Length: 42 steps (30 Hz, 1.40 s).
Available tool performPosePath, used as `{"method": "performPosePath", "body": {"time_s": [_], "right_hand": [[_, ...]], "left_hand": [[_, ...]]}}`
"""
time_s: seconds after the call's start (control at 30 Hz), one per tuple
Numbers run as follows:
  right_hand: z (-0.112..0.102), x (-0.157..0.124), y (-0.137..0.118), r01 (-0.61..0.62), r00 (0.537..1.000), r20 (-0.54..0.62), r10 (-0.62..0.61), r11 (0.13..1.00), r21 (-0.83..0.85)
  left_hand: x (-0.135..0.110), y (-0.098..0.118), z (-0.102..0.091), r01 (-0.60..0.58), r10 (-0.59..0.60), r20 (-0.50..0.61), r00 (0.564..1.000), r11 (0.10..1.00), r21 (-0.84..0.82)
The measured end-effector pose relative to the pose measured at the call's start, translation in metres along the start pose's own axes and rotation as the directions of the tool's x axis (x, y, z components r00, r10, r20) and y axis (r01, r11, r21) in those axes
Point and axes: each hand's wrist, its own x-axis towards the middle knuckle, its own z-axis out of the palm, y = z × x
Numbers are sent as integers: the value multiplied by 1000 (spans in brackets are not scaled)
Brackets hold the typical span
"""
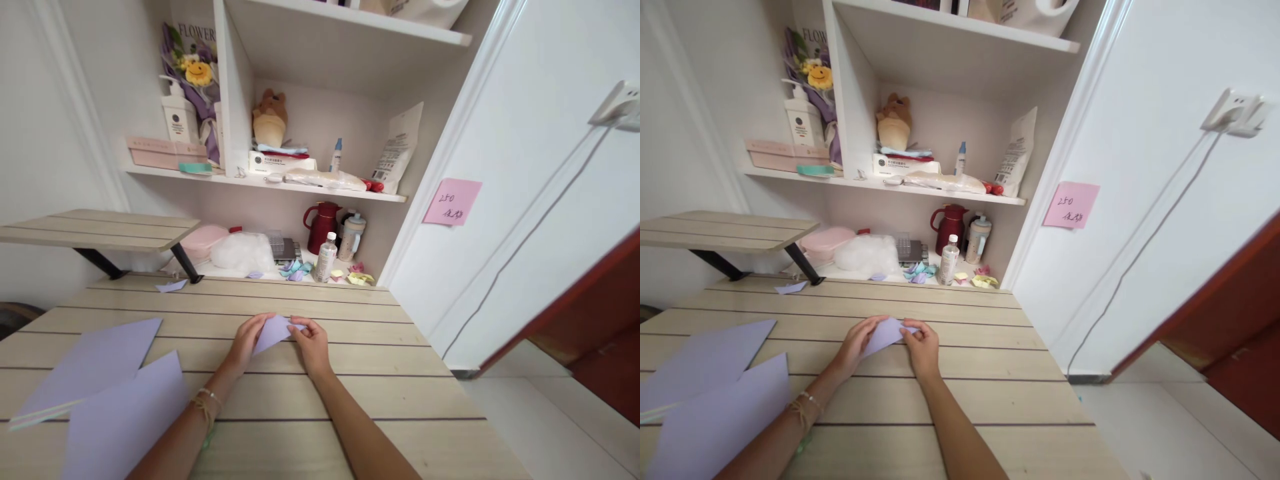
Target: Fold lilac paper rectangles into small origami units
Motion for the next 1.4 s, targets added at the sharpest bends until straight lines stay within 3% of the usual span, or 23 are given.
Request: {"method": "performPosePath", "body": {"time_s": [0.2, 0.33, 0.57, 0.87, 1.13, 1.4], "right_hand": [[-5, -6, -7, -26, 993, 120, 18, 997, 67], [-11, -7, -7, -37, 974, 222, 40, 999, -18], [-13, 6, 1, -11, 988, 154, 25, 996, -90], [-23, 15, -2, 12, 994, 111, -4, 998, -66], [-20, 10, -4, -40, 968, 244, 59, 996, -82], [-22, 13, -3, 11, 996, 93, 2, 990, -139]], "left_hand": [[2, -2, 2, 79, -79, 14, 997, 996, -31], [5, -4, 1, 67, -66, 32, 997, 997, -37], [0, -1, 6, 42, -40, 99, 994, 999, -15], [1, -2, 7, 59, -60, 57, 997, 998, 11], [3, -2, 4, 36, -36, 35, 999, 999, -5], [3, -8, 5, 49, -51, 170, 984, 999, 17]]}}
